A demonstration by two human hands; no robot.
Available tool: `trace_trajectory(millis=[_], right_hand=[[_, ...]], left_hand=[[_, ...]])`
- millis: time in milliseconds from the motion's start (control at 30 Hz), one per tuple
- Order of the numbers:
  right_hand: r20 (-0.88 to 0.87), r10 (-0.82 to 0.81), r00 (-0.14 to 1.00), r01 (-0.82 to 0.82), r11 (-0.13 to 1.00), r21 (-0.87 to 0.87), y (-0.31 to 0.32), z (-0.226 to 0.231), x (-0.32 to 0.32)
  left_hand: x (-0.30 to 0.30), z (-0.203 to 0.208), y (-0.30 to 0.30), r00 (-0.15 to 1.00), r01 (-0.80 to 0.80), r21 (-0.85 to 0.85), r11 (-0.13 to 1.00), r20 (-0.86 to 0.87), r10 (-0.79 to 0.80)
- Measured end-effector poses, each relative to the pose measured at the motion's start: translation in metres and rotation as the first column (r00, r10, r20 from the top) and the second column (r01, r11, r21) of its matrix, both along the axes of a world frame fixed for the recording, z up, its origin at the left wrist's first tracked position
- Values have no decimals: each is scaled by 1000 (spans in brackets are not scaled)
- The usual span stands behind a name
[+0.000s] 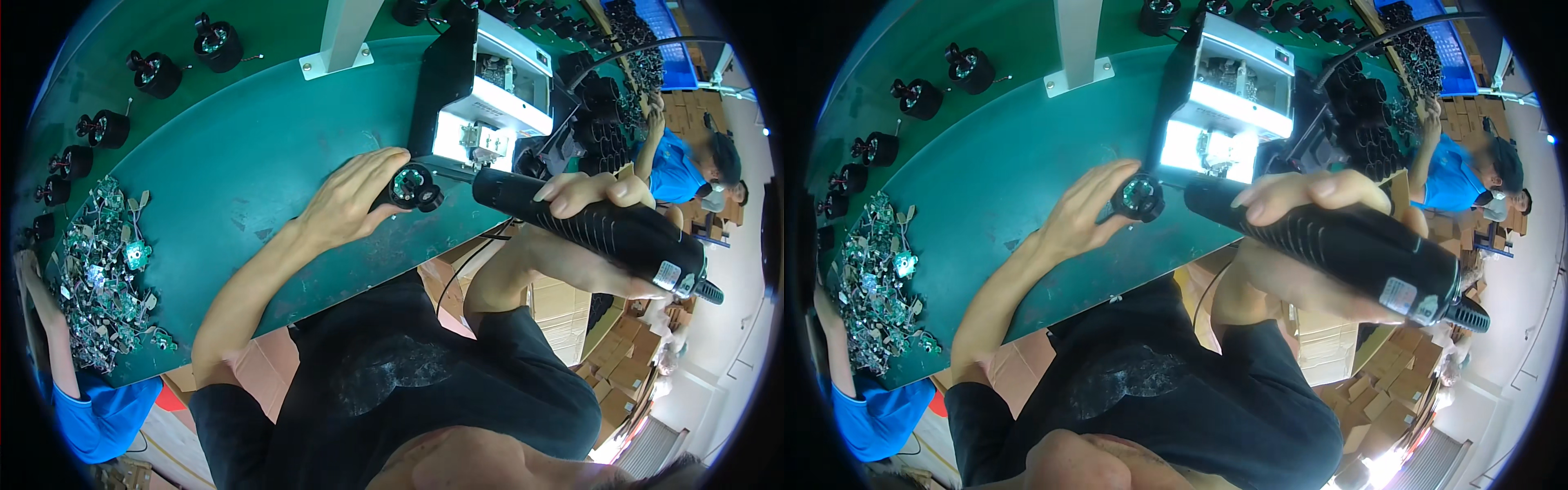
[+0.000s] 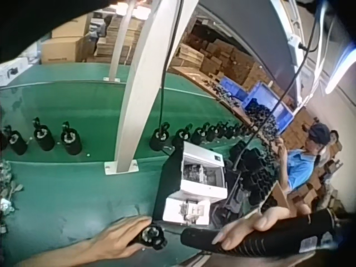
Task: Assemble small electronic housings using an electric screwdriver.
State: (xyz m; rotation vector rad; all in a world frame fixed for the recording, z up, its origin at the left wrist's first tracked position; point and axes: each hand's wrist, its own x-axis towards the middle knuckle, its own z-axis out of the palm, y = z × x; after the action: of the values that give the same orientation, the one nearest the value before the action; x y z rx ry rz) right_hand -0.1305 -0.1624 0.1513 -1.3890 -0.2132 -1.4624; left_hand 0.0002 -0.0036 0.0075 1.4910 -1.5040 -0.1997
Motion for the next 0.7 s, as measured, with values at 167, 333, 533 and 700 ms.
trace_trajectory(millis=[167, 333, 533, 700], right_hand=[[21, 57, 998, -57, 998, 23, 9, -8, 22], [-30, 32, 999, -30, 998, 57, 12, -16, 29], [-70, 215, 974, -220, 973, -74, 8, -19, 35], [-23, 268, 963, -269, 957, -112, 8, -24, 29]], left_hand=[[0, -2, 0, 1000, 11, -20, 1000, -1, -11], [0, -3, 0, 1000, 5, -34, 999, 0, -5], [-3, 1, -2, 999, 11, -38, 999, 47, -9], [-5, -4, -2, 999, -33, -58, 998, 29, 35]])
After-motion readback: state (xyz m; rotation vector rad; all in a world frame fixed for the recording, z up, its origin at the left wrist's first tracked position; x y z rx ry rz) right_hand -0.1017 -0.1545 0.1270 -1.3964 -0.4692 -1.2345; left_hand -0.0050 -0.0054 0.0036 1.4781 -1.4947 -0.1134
